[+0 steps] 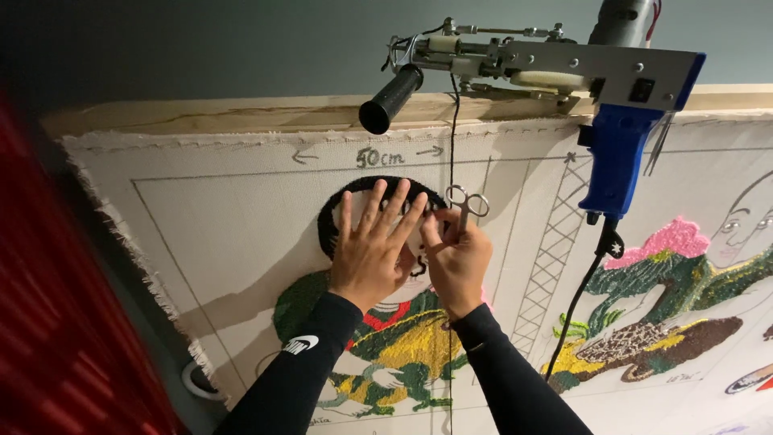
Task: The person puts down a tufting gun, picks up shears to trim the yarn on a canvas, and then picks the tufting gun back up.
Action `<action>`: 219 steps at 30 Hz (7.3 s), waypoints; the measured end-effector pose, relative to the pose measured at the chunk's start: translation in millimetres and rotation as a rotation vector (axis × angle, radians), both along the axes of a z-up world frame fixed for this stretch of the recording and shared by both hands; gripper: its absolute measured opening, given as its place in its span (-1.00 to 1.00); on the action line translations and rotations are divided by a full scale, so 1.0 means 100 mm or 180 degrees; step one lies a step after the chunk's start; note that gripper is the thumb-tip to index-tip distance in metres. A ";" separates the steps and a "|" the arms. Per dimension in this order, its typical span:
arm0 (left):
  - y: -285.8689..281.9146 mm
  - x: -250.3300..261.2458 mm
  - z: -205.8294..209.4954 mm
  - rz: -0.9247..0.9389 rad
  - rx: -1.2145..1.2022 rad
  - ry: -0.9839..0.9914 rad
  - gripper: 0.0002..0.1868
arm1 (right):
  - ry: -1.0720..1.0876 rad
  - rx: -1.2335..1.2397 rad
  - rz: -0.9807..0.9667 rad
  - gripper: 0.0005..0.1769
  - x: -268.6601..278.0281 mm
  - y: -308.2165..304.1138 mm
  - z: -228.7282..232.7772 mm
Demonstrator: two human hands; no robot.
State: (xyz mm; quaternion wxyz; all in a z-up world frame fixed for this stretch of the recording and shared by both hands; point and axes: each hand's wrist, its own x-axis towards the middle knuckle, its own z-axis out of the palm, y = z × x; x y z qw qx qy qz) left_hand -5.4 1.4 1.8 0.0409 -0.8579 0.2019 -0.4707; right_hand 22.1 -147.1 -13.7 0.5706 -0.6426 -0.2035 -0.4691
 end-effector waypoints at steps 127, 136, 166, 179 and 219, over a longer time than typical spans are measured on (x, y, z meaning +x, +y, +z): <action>0.97 -0.47 -0.37 0.0788 0.0002 -0.0312 -0.15 | 0.2168 0.0447 0.1299 -0.84 -0.93 -1.03 -1.38; 0.98 -0.57 -0.45 0.0838 0.0202 -0.0199 -0.14 | 0.2335 0.1283 0.1704 -0.61 -1.15 -0.98 -1.57; 0.97 -0.58 -0.55 0.0918 0.0193 -0.0121 -0.13 | 0.1812 0.1156 0.1691 -0.78 -1.04 -0.56 -1.43; 0.82 -0.58 -0.66 0.0902 -0.0442 0.0056 -0.13 | -0.0779 -0.0925 0.0816 -0.80 -0.49 0.29 -0.17; 0.71 -0.52 -0.60 0.0877 -0.0441 -0.0019 -0.15 | -0.1722 -0.1768 0.0239 -0.73 -0.19 0.47 -0.09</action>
